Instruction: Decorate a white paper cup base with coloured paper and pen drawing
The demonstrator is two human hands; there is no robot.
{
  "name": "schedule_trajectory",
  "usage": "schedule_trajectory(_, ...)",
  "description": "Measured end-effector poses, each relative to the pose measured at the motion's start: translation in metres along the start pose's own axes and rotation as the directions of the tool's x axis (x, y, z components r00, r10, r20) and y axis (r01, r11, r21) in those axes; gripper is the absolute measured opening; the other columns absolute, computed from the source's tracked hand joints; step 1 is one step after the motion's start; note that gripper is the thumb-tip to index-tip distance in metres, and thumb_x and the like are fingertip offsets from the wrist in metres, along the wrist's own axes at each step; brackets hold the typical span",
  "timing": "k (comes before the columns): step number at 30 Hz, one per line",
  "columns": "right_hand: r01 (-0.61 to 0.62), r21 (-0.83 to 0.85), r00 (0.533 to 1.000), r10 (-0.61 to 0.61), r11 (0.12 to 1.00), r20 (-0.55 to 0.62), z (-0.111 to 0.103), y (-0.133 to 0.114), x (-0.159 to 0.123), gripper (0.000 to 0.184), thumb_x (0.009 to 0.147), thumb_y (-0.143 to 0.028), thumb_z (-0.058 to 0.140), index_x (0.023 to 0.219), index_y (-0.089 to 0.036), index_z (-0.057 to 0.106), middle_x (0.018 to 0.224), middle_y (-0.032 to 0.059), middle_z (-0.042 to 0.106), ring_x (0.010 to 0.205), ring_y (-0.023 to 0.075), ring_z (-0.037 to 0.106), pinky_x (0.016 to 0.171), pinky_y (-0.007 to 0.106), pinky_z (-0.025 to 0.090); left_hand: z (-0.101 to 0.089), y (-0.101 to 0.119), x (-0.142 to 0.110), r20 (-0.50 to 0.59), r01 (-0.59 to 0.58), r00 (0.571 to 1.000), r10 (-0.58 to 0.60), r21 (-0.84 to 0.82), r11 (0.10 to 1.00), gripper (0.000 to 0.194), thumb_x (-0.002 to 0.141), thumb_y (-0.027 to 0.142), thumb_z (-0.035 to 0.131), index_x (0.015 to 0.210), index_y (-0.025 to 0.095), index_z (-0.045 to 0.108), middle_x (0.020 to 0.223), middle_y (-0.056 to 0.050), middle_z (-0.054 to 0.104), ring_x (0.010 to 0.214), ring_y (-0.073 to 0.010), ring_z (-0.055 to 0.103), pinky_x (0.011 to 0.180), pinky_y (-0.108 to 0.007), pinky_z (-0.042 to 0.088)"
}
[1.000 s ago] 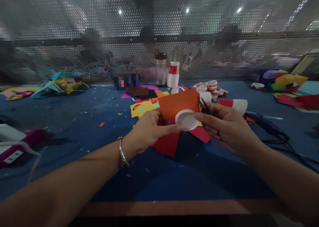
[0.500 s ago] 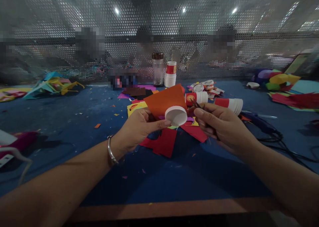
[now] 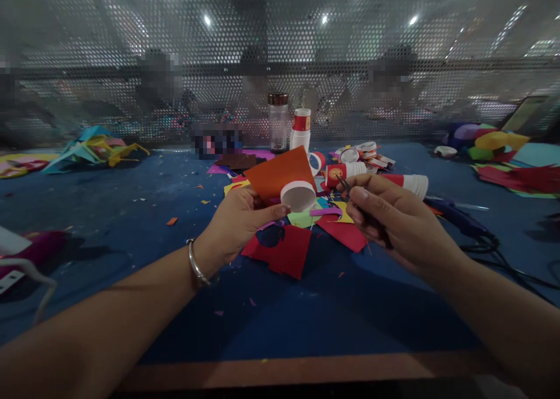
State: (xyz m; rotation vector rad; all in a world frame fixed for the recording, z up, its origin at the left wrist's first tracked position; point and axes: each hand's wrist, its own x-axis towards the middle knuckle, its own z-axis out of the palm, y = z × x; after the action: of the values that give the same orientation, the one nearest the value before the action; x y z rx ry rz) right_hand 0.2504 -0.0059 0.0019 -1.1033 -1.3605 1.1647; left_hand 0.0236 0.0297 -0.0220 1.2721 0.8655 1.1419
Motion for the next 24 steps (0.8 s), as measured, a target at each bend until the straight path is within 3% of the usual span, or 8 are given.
schedule_trajectory(10, -0.110, -0.039, 0.983, 0.115, 0.993, 0.140, 0.0044, -0.0025, -0.0027, 0.044, 0.080, -0.054, 0.078, 0.095, -0.019, 0.057, 0.059, -0.0059, 0.058, 0.039, 0.0026, 0.039, 0.033, 0.016, 0.017, 0.0047, 0.0020, -0.0036, 0.058, 0.014, 0.998, -0.013, -0.023, 1.000, 0.038, 0.063, 0.025, 0.092, 0.097, 0.016, 0.076, 0.093, -0.005, 0.079, 0.084, -0.0168, 0.070, 0.080, -0.030, 0.055)
schedule_trajectory(24, -0.160, 0.013, 0.984, 0.159, 0.987, 0.082, 0.0061, -0.0043, -0.0020, 0.054, 0.066, -0.063, 0.085, 0.078, -0.017, 0.058, 0.059, -0.0049, 0.062, 0.037, 0.0010, 0.045, 0.030, 0.010, 0.026, 0.0077, 0.0034, -0.0058, 0.059, -0.034, 0.998, 0.032, 0.036, 0.999, 0.030, 0.069, 0.020, 0.087, 0.096, 0.015, 0.077, 0.098, -0.007, 0.080, 0.082, -0.0141, 0.071, 0.077, -0.024, 0.055)
